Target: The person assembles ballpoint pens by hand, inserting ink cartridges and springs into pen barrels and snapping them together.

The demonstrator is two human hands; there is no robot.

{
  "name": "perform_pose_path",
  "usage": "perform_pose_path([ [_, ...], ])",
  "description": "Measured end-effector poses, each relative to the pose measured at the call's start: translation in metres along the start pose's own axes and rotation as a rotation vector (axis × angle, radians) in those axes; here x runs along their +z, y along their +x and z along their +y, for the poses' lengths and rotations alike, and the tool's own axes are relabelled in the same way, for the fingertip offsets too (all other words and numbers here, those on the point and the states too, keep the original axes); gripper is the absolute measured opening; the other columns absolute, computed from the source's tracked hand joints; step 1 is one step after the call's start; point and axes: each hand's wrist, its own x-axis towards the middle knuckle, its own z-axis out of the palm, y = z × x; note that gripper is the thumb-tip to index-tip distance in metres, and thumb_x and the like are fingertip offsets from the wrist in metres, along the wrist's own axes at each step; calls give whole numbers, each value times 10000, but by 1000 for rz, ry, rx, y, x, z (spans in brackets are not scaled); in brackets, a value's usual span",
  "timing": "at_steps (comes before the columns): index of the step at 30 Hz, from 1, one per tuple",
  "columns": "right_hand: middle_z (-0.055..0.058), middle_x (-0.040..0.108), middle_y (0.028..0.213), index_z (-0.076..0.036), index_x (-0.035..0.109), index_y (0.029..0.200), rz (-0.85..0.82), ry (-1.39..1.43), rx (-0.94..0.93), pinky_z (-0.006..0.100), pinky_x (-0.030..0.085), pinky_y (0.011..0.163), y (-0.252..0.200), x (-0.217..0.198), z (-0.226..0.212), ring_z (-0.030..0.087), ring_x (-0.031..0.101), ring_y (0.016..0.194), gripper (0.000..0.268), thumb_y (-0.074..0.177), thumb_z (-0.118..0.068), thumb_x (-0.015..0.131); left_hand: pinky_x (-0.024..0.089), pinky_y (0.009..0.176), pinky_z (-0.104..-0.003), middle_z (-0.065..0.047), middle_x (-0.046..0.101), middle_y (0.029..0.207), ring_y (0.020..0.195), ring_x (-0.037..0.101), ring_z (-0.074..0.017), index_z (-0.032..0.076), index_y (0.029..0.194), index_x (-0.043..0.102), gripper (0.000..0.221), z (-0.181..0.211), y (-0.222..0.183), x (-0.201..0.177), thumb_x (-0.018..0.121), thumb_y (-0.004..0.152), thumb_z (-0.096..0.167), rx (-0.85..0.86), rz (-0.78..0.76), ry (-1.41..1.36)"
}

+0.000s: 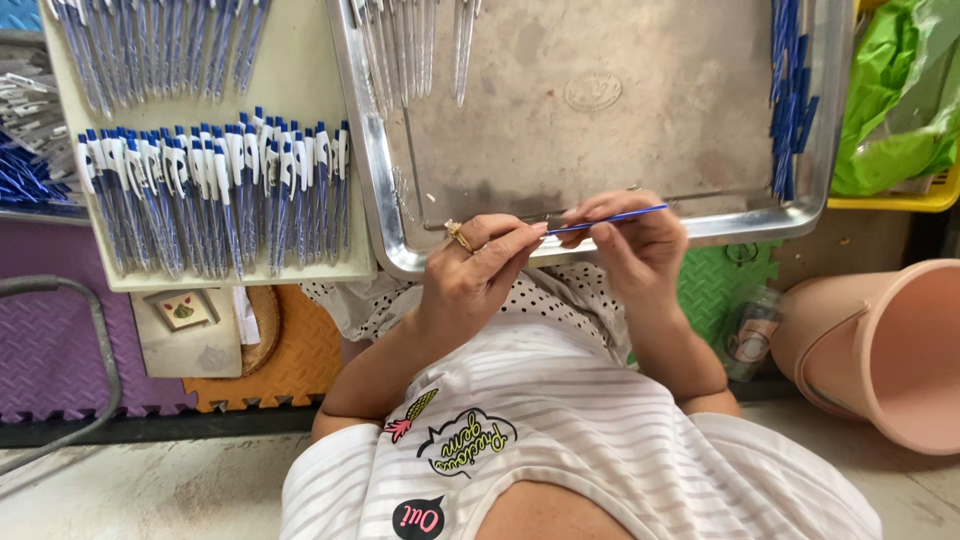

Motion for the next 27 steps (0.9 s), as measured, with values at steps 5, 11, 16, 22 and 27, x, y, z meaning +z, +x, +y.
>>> perform_pose_path([
  [5,346,684,1014,98,560,1121,62,319,174,425,697,722,-11,-16,47,362,791,823,153,1058,-38,593,625,763,-315,-15,735,966,825,747,-174,130,1092,810,144,-12,-6,11,785,963,72,67,-12,118],
  [11,209,755,1046,-21,605,1169,110,613,586,389,696,746,-21,-51,85,245,790,850,157,1094,-150,558,616,764,-376,-84,698,989,826,704,-230,149,1372,689,443,-34,-6,19,761,986,354,54,-135,75],
  [16,105,798,1070,-100,678,1172,139,667,581,258,638,778,-15,-67,67,146,779,852,159,1111,-190,562,549,559,-449,-132,548,682,576,632,-375,-18,1081,616,131,-125,42,38,663,1033,94,143,18,311],
  [22,82,708,1053,-93,694,1186,231,790,653,247,560,768,-15,-76,62,153,659,810,152,1121,-143,565,594,478,-234,-192,655,940,584,633,-208,10,1253,553,463,-218,89,86,670,886,-246,-175,-335,507],
  [27,63,699,1051,-113,684,1166,259,737,669,235,552,756,-15,-77,62,141,648,798,123,1111,-152,580,662,561,-293,-102,667,923,630,651,-158,22,1570,461,590,-250,93,109,655,1019,-62,-206,-428,947],
])
